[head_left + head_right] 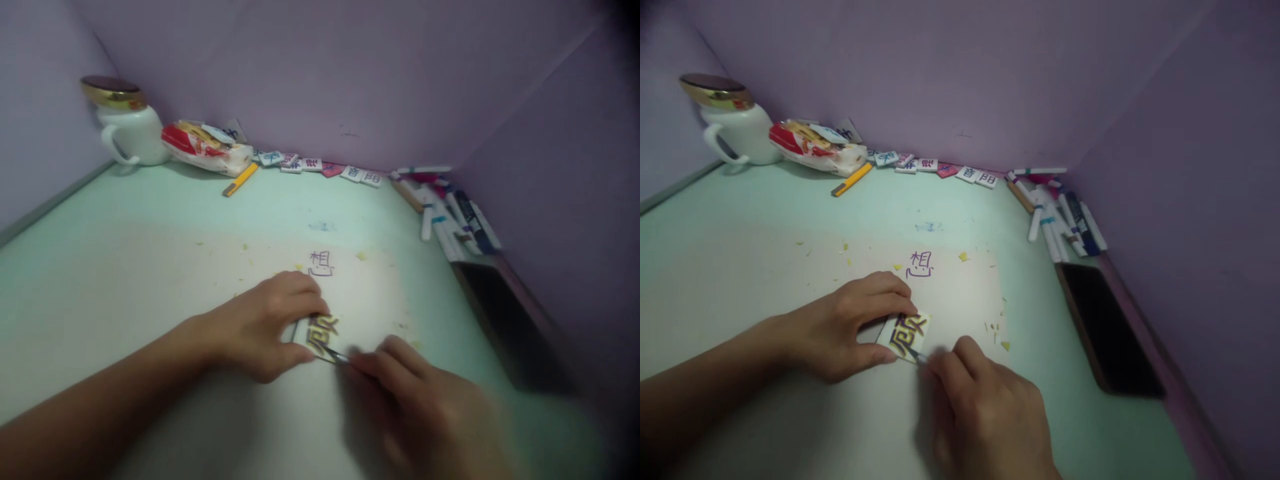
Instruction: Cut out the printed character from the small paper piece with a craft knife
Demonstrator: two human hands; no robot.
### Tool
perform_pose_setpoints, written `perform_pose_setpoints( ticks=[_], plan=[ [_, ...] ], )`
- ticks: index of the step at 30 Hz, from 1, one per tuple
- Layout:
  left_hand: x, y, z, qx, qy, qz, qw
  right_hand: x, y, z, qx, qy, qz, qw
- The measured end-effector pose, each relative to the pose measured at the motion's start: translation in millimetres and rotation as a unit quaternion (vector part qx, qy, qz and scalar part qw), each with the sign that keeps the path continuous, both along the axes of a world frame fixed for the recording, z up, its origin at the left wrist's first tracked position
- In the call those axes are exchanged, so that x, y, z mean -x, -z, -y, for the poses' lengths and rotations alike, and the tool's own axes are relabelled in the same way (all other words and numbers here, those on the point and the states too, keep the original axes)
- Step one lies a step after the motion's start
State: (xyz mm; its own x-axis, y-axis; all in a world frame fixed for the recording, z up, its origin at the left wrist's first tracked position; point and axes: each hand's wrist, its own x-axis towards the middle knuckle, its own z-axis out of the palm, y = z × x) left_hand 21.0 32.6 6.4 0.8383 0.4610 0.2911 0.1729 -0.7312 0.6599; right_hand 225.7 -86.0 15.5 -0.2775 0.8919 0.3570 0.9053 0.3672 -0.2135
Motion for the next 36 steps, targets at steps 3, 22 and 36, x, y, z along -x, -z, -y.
perform_pose_setpoints(
  ticks=[3,22,36],
  plan=[
    [0,0.5,0,-0.002,-0.003,-0.001,1.0,2,5.5,0,-0.03,0.027,-0.029,0.999],
    [1,1.7,-1,0.004,0.007,0.004,1.0,-4,6.7,-11,0.266,0.068,-0.259,0.926],
    [2,-2.0,-1,-0.005,0.03,0.005,1.0,-14,-14.5,-14,0.239,0.15,-0.288,0.915]
  ],
)
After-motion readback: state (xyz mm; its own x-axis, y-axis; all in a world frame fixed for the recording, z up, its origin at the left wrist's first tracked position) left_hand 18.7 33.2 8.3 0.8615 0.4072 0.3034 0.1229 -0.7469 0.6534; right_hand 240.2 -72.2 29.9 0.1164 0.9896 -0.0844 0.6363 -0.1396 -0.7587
